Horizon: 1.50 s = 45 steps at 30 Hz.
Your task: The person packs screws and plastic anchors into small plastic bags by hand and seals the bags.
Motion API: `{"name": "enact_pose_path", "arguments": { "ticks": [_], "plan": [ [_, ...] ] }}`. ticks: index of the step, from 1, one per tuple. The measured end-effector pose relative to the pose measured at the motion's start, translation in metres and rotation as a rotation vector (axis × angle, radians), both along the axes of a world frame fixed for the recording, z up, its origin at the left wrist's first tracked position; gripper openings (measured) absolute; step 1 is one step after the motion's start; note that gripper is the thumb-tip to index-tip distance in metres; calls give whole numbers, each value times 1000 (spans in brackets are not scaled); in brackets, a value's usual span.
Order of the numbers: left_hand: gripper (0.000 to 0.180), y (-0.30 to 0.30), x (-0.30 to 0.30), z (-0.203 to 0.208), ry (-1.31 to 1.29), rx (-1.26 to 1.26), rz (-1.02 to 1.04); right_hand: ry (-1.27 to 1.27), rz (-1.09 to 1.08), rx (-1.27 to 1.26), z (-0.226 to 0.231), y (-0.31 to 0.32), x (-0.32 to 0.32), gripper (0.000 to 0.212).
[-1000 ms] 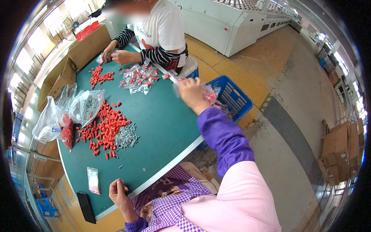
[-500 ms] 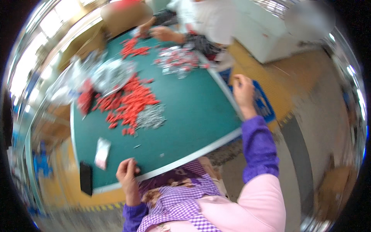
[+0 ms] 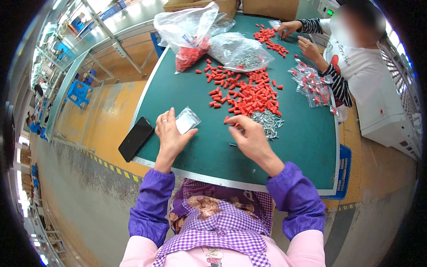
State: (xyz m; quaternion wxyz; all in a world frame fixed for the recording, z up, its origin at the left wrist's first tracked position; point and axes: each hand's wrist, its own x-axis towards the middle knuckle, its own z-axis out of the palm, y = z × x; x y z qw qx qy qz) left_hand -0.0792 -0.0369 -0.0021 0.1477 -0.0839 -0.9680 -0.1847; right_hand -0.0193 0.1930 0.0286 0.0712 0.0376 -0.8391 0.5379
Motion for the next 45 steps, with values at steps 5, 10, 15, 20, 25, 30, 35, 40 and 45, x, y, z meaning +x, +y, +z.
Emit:
{"name": "enact_pose_path", "arguments": {
  "ticks": [5,10,15,20,25,30,35,40,45],
  "plan": [
    [64,-15,-11,-21,-136,131,-72,-174,71,-40,-8,-41,-26,23],
    [54,-13,16,-28,-6,308,-157,-269,89,-123,-29,-62,-36,25],
    [55,-14,30,-29,10,415,-193,-262,110,-102,-37,-80,-37,19],
    [60,-14,43,-16,84,328,-149,-94,124,-92,-34,-70,-35,14],
    [65,-20,52,-14,-12,499,-177,-57,171,-262,-7,-66,-15,10],
    [60,-13,58,-15,-287,1205,-205,-39,196,-328,-2,-60,-6,8],
    [64,-17,67,-7,-924,1901,-120,64,200,-422,15,-58,3,8],
    [44,-9,75,3,-1088,2211,-256,265,224,-124,20,-50,16,11],
    [31,-6,75,-8,-1035,2287,-193,262,326,12,34,-43,30,16]
  ]
}}
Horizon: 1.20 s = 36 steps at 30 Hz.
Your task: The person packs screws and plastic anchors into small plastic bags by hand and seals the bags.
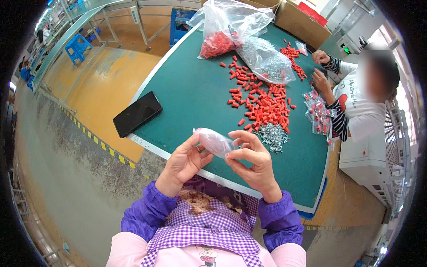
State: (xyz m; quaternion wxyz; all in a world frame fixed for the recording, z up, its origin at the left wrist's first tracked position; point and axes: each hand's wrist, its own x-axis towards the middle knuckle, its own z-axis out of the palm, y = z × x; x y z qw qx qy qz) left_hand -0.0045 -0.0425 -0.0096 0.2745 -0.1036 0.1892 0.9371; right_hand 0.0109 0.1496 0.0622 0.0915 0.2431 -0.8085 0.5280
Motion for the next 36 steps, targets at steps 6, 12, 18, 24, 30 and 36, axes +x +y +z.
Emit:
{"name": "enact_pose_path", "arguments": {
  "ticks": [6,12,18,24,30,36],
  "plan": [
    [27,0,-2,7,-57,146,-10,-21,48,49,0,14,4,19],
    [29,0,1,15,-21,58,-32,-46,53,48,5,16,8,15],
    [24,3,4,16,20,43,-11,-106,-54,-116,-11,19,14,20],
    [21,6,5,19,78,3,-10,-263,-75,-392,-17,20,17,19],
    [19,10,7,17,63,-62,-4,-117,-29,86,-8,20,13,20],
    [21,13,10,14,55,-100,4,-28,-71,226,-2,16,13,24]
  ]
}}
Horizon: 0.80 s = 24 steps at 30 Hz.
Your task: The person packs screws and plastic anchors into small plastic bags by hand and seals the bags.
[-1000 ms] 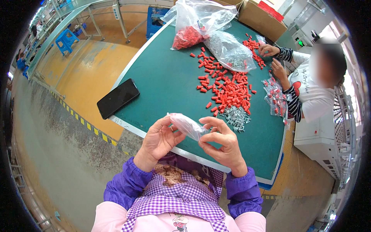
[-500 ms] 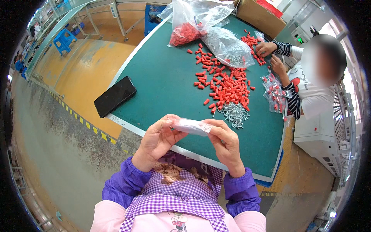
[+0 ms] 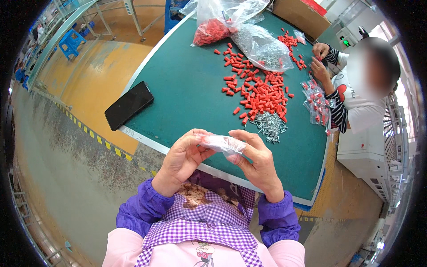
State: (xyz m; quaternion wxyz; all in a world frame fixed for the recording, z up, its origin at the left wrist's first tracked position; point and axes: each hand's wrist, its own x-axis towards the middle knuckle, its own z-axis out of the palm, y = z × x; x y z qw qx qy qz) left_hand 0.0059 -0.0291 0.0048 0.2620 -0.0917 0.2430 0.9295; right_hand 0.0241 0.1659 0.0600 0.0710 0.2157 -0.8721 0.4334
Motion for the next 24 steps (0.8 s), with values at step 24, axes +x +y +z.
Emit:
{"name": "enact_pose_path", "arguments": {
  "ticks": [24],
  "plan": [
    [27,13,11,13,118,-131,70,-261,-111,-549,-17,4,12,18]
  ]
}}
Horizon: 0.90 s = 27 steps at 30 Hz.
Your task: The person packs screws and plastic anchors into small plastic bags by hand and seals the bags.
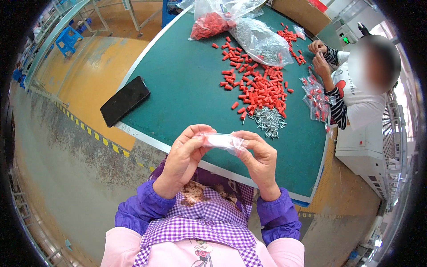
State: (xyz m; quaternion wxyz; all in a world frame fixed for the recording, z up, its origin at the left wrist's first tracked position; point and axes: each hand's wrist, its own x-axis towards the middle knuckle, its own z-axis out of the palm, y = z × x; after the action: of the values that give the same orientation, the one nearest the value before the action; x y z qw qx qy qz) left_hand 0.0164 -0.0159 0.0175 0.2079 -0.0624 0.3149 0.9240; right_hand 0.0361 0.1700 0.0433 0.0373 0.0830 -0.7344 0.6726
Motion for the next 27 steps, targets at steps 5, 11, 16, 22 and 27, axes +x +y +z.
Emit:
{"name": "enact_pose_path", "arguments": {
  "ticks": [5,11,16,22,27],
  "plan": [
    [26,-1,3,-2,29,-27,-6,36,-25,206,3,-4,1,18],
    [30,-2,3,-4,112,-75,-36,429,-105,446,4,-6,0,25],
    [33,-3,3,-1,35,-3,-61,395,-58,506,5,-6,-1,23],
    [37,-6,3,-6,116,-12,-37,177,1,274,3,-2,1,17],
    [35,-6,1,-8,43,46,-13,160,11,256,4,-5,3,20]
  ]
}}
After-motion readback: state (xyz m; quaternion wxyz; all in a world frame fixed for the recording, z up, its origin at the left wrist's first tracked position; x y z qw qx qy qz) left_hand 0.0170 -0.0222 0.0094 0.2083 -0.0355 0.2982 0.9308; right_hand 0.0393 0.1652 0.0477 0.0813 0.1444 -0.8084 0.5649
